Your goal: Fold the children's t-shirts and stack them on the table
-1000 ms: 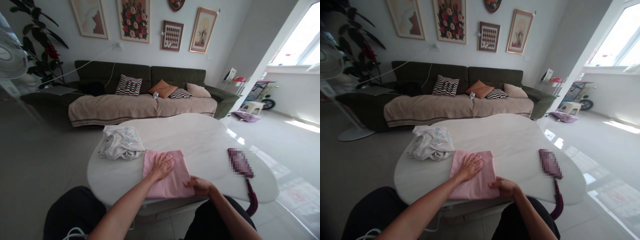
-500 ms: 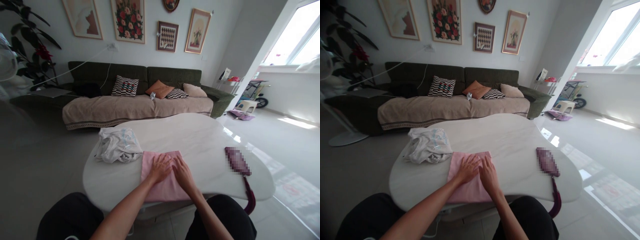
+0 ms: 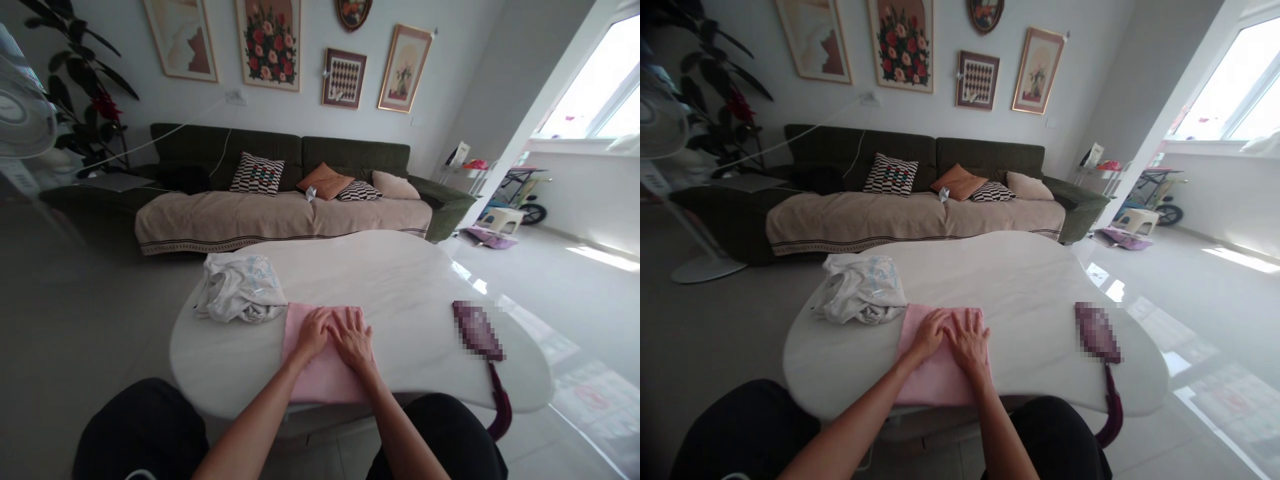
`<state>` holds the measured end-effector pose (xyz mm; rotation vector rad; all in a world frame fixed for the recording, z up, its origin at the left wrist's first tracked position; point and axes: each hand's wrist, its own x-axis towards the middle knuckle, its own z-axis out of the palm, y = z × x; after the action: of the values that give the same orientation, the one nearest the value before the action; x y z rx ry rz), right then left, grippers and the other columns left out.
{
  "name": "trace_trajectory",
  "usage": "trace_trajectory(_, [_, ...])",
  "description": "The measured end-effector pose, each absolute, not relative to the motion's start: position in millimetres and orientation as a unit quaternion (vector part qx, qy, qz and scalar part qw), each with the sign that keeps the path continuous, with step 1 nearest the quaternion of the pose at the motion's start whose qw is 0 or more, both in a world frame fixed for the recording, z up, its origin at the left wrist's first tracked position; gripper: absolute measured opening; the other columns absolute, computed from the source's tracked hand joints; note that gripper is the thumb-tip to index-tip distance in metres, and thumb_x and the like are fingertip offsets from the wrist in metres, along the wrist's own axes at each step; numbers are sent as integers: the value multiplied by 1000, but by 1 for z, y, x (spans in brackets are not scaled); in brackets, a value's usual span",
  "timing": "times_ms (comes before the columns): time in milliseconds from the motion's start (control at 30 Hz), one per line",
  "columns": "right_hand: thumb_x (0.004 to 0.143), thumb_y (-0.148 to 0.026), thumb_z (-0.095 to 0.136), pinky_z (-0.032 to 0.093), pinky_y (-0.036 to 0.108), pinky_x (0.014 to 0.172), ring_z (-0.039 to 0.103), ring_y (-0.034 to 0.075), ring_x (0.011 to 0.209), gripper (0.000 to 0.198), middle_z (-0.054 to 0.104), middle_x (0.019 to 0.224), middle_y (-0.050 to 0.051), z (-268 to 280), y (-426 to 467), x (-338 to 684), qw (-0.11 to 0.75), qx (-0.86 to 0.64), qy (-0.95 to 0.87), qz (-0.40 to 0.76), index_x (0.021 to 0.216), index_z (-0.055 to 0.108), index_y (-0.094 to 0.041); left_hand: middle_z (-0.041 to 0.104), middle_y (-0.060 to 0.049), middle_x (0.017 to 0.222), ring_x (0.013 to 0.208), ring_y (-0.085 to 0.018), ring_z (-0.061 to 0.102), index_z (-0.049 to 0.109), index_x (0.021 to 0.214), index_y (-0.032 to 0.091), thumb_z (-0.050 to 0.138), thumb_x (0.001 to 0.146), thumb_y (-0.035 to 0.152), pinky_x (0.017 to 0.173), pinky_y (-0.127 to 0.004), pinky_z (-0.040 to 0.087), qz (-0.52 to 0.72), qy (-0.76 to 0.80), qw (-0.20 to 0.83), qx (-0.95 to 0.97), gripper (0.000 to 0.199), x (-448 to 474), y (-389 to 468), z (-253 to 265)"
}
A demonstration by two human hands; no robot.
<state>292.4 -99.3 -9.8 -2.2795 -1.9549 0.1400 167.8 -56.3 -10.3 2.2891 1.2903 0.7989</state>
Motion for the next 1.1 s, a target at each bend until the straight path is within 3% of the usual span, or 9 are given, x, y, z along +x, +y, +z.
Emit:
trace_trajectory(267, [86,-57,21,7,63,96,-4,33,132,54,8,148,4,0,-91,286,59,-738,-671,49,136,23,-36,59,-13,110,105,-21,53,56,108,14,38,81,26,93,-39,41,438,554,198,680,35,89,-118,-4])
trace_trajectory(367, [88,-53,21,6,62,97,-3,30,133,49,6,148,0,6,-79,272,68,-683,-725,50,136,20,-40,59,-12,110,101,-23,56,56,107,15,47,74,33,88,-38,44,449,591,303,598,38,63,-153,-16])
trace_trajectory(467, [89,-52,20,8,62,97,3,29,133,49,15,146,2,4,-71,261,80,-665,-739,74,136,20,-39,59,-12,109,99,-23,56,54,110,15,51,72,40,88,-37,44,421,596,411,547,45,54,-174,-20])
trace_trajectory(633, [89,-50,21,5,60,99,6,27,133,48,20,145,3,-5,-72,258,111,-669,-732,59,136,23,-37,61,-9,99,100,-24,53,57,103,17,57,66,47,90,-33,39,407,557,516,508,48,56,-178,-7])
trace_trajectory(733, [89,-50,21,6,60,99,8,27,133,49,22,144,3,-5,-73,259,109,-670,-732,60,136,24,-36,58,-3,76,80,-19,55,53,110,14,55,69,46,76,-29,41,377,544,553,506,52,58,-170,4])
trace_trajectory(833, [89,-50,21,7,59,99,9,27,133,49,22,144,3,-4,-73,260,106,-667,-736,56,136,24,-36,49,4,63,62,-12,47,36,128,16,53,74,42,63,-24,38,339,512,596,516,63,59,-161,14])
trace_trajectory(967, [89,-50,21,8,60,99,11,28,133,49,23,144,4,-4,-73,260,105,-668,-735,53,136,23,-35,49,1,77,66,-10,44,26,135,27,52,76,41,55,-19,39,273,486,656,509,66,62,-153,32])
trace_trajectory(1033, [89,-50,22,9,60,99,12,28,132,49,24,144,5,-3,-74,260,105,-668,-735,52,136,23,-34,48,-3,102,78,-12,46,27,134,32,53,76,41,53,-18,41,248,475,679,502,64,63,-151,39])
trace_trajectory(1100, [90,-49,22,8,59,99,11,28,133,49,24,144,5,-2,-75,259,104,-667,-736,48,136,23,-34,34,-5,127,94,-17,44,26,134,34,54,75,43,53,-18,45,242,452,700,496,65,64,-151,42])
